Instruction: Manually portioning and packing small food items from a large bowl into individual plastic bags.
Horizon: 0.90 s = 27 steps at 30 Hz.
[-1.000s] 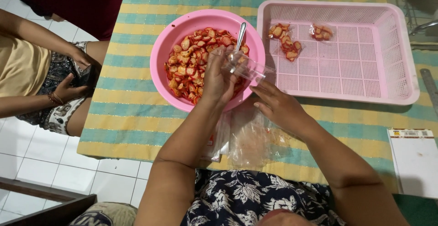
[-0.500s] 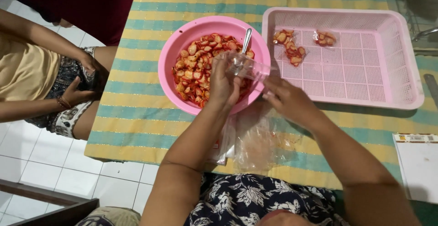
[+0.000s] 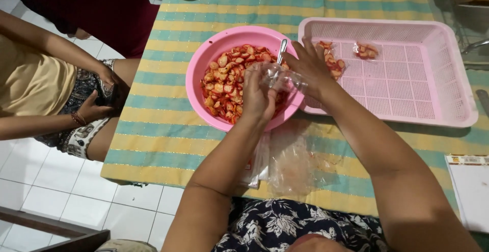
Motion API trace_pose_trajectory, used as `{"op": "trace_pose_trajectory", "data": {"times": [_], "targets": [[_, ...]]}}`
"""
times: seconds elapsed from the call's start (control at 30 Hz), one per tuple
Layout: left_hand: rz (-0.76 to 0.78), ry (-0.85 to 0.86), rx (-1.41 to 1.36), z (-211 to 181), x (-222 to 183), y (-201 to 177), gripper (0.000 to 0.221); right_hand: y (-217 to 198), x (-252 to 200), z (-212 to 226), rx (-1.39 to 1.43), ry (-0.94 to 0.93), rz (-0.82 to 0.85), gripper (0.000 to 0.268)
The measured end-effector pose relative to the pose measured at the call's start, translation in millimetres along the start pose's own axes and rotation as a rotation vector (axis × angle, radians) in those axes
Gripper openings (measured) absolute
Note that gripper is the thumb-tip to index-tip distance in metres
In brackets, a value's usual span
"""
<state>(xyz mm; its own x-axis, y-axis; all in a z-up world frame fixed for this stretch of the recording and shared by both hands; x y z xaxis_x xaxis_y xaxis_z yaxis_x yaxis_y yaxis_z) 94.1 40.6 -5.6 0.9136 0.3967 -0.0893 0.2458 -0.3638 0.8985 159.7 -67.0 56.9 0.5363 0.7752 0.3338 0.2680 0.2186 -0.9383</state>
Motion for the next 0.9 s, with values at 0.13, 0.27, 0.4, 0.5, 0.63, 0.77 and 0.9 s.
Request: {"op": "trace_pose_trajectory", "data": {"times": [0.13, 0.27, 0.4, 0.5, 0.63, 0.77, 0.9], "targets": [[-0.009, -0.012, 0.006, 1, 3, -3, 0.017, 11, 11, 9, 0.004, -0.022, -0.017, 0.062], [-0.016, -0.014, 0.009, 1, 0, -2, 0.019, 12, 17, 18, -0.281, -0.098, -0.372, 0.018], [-0.013, -0.019, -0.011, -1, -2, 1, 0.017, 56, 25, -3, -0.409, -0.112, -0.421, 0.013], [-0.021, -0.02, -0.008, -1, -3, 2, 0.016, 79, 31, -16, -0.268, -0.099, -0.319, 0.016], [-0.028, -0.029, -0.008, 0, -2, 1, 0.015, 50, 21, -11, -0.277, -0.157, -0.351, 0.015], [-0.02, -0.013, -0.018, 0, -1, -1, 0.019, 51, 20, -23, -0.153, -0.098, 0.124, 0.013], [-0.014, -0.004, -0.017, -9, -16, 17, 0.018, 37, 2, -40, -0.205, -0.083, 0.148, 0.033]]}}
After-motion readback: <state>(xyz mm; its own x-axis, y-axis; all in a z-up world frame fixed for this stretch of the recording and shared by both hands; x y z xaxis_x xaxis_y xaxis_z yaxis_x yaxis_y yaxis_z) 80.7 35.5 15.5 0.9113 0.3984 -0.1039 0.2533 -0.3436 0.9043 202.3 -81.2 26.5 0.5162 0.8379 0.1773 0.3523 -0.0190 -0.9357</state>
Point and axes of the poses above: each hand's wrist, its own x-axis towards the middle knuckle, its own y-axis out of the palm, z = x × y, the point moved 10 cm from there along x, towards the middle knuckle, and after that the axes turned 5 degrees about -x, right-handed, at the moved point
